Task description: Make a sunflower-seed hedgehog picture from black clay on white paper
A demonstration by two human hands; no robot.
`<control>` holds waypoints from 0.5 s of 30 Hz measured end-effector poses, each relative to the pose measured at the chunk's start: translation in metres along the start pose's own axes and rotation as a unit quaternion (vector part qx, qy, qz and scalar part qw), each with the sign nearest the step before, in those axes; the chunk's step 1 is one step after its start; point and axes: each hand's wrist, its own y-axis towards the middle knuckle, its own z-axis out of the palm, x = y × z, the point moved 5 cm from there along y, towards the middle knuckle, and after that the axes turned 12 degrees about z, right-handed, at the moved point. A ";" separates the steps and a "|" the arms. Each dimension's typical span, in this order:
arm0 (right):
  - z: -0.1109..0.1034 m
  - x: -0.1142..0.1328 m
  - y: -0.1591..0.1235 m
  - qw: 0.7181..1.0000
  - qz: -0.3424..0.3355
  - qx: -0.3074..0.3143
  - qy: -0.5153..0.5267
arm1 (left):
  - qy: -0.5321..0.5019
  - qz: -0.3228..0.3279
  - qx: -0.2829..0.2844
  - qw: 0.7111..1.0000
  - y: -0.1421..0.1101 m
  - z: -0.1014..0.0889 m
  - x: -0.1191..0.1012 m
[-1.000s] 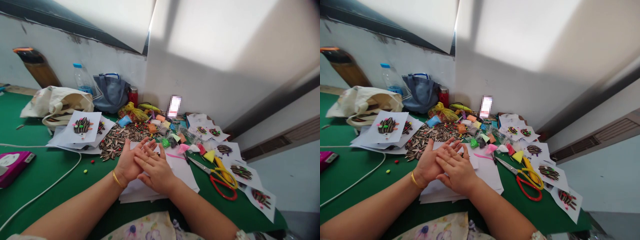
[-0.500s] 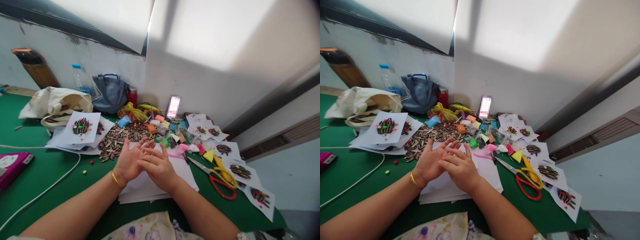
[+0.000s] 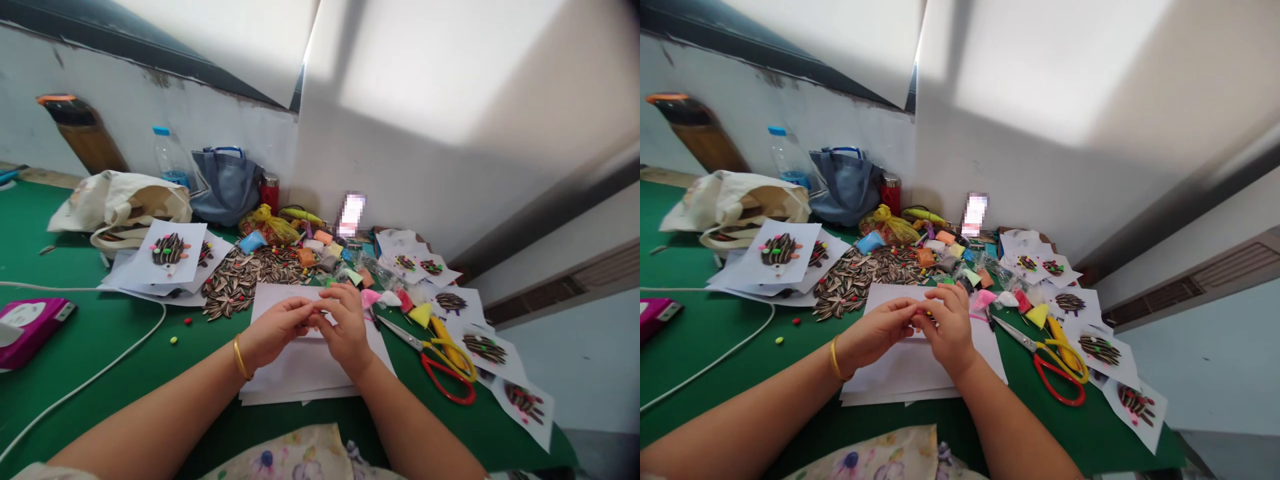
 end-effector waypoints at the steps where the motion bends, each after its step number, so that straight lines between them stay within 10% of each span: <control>1: -0.001 -0.001 0.001 1.000 0.001 0.001 0.002 | 0.021 -0.006 0.003 1.000 0.000 -0.001 0.002; 15: 0.006 -0.006 0.002 0.999 -0.012 0.047 0.017 | 0.154 0.053 0.016 0.986 0.005 -0.006 -0.004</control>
